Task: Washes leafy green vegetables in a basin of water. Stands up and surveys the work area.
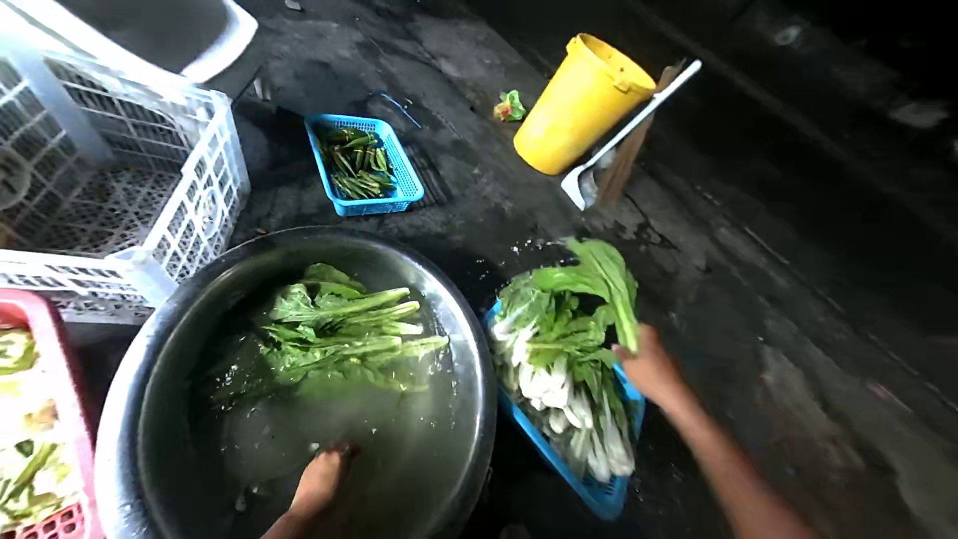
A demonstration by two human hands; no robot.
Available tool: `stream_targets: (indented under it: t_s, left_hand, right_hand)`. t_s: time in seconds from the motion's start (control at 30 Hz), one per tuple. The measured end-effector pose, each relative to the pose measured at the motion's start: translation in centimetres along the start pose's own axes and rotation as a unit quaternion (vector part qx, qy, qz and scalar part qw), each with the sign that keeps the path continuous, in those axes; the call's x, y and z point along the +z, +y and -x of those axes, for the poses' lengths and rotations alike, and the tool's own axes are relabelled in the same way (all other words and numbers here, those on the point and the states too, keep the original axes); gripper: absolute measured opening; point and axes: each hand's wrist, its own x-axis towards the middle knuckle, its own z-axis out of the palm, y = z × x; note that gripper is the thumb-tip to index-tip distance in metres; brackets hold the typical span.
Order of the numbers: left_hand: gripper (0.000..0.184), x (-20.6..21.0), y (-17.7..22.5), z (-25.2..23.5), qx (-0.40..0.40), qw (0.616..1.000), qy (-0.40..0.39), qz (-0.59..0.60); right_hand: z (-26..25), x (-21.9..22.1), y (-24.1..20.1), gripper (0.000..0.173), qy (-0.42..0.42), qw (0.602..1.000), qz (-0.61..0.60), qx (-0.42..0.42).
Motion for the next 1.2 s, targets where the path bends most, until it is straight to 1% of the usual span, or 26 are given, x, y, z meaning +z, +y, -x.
stream_targets:
  t_s: [0.13,0.17,0.2,0.27,0.3,0.33,0.4,0.43,0.47,0.5,0.53,0.57,0.6,0.63,0.67,0.7,0.73,0.77,0.83,0.87,0.93,0.97,1.03,1.07,1.13,1.2]
  left_hand:
    - [0.037,-0.1,-0.2,0.1,-0.021,0.999,-0.039,0.014]
    - [0.037,-0.5,-0.3,0.2,-0.034,0.998,-0.038,0.029]
    - [0.037,-0.8,-0.6,0.3,-0.046,0.997,-0.037,0.043]
    - [0.037,-1.0,-1.1,0.1,-0.06,0.995,-0.037,0.075]
    - [0.037,-0.9,-1.2,0.0,-0.065,0.993,-0.035,0.087]
    - [0.037,-1.0,-1.0,0.0,-0.063,0.994,-0.026,0.091]
    - [0.036,-1.2,0.1,0.0,-0.024,0.998,0.031,0.047]
    - [0.034,-1.3,0.8,-0.1,0.033,0.996,0.08,0.018]
    - [0.032,-1.2,1.4,-0.7,0.106,0.986,0.132,-0.011]
    - [0.032,-1.4,2.1,-1.6,0.177,0.97,0.162,-0.041]
    - [0.036,-2.0,3.1,-2.5,0.221,0.96,0.154,-0.075]
    - [0.045,-2.9,4.4,-3.5,0.235,0.958,0.119,-0.112]
    - [0.057,-3.8,5.9,-4.5,0.225,0.96,0.071,-0.148]
    - [0.067,-4.4,7.1,-5.5,0.204,0.963,0.035,-0.175]
    - [0.074,-4.8,7.8,-6.3,0.178,0.964,0.017,-0.198]
    - [0.077,-5.0,8.1,-6.8,0.152,0.963,0.001,-0.221]
    - [0.074,-4.8,7.9,-6.8,0.132,0.963,-0.009,-0.235]
    - [0.065,-4.3,7.4,-6.6,0.118,0.965,-0.016,-0.234]
    - [0.047,-3.0,4.8,-6.0,0.077,0.981,-0.032,-0.177]
    - [0.044,-2.6,3.1,-5.7,0.038,0.991,-0.042,-0.118]
    - [0.043,-1.5,-1.2,-6.1,-0.046,0.998,-0.01,0.035]
    - [0.047,-1.4,-2.8,-6.3,-0.068,0.997,-0.011,0.033]
    - [0.05,-2.1,-4.2,-5.4,-0.048,0.998,-0.033,-0.005]
    - [0.049,-2.7,-3.9,-4.5,-0.029,0.998,-0.038,-0.032]
    - [0.045,-3.3,-2.2,-3.3,0.007,0.996,-0.031,-0.088]
    - [0.041,-2.7,0.6,-2.9,0.065,0.985,-0.022,-0.158]
  right_hand:
    - [-2.5,10.0,1.2,0.075,-0.081,0.995,0.05,0.042]
    - [-2.9,11.2,1.0,0.076,-0.095,0.992,0.072,0.049]
    - [-3.2,11.6,0.8,0.083,-0.097,0.989,0.098,0.049]
    - [-2.9,11.2,-0.2,0.105,-0.074,0.986,0.15,0.016]
    - [-2.2,10.6,-1.0,0.11,-0.054,0.985,0.164,-0.014]
    - [-1.4,10.1,-2.0,0.107,-0.027,0.984,0.165,-0.06]
    - [0.1,10.2,-4.9,0.079,0.013,0.971,0.138,-0.193]
    - [0.9,10.9,-6.7,0.062,-0.004,0.957,0.129,-0.258]
    - [1.4,12.3,-8.2,0.051,-0.039,0.937,0.127,-0.323]
    - [1.5,14.3,-9.5,0.051,-0.083,0.912,0.132,-0.379]
    - [1.3,16.7,-10.7,0.056,-0.127,0.888,0.153,-0.415]
    - [0.9,19.2,-11.6,0.064,-0.154,0.871,0.181,-0.431]
    - [0.4,21.4,-12.5,0.073,-0.171,0.865,0.206,-0.423]
    - [0.2,23.4,-13.2,0.078,-0.173,0.874,0.217,-0.4]
    - [0.5,24.9,-13.9,0.072,-0.171,0.89,0.211,-0.365]
    - [1.6,26.1,-14.4,0.059,-0.181,0.911,0.183,-0.321]
    - [3.0,27.1,-14.6,0.051,-0.201,0.931,0.137,-0.272]
    - [4.5,27.9,-14.1,0.049,-0.227,0.937,0.098,-0.246]
    - [6.7,29.1,-12.5,0.047,-0.259,0.931,0.064,-0.25]
    - [7.3,28.9,-11.9,0.047,-0.284,0.915,0.093,-0.272]
    - [7.2,29.0,-11.1,0.052,-0.309,0.89,0.156,-0.296]
    - [6.9,29.0,-11.2,0.053,-0.313,0.884,0.185,-0.294]
    - [6.4,28.4,-12.3,0.062,-0.348,0.867,0.229,-0.273]
    - [6.1,28.1,-12.8,0.066,-0.37,0.866,0.214,-0.26]
    - [5.5,27.9,-12.8,0.06,-0.401,0.874,0.11,-0.252]
    - [5.5,26.8,-12.2,0.055,-0.444,0.859,0.019,-0.256]
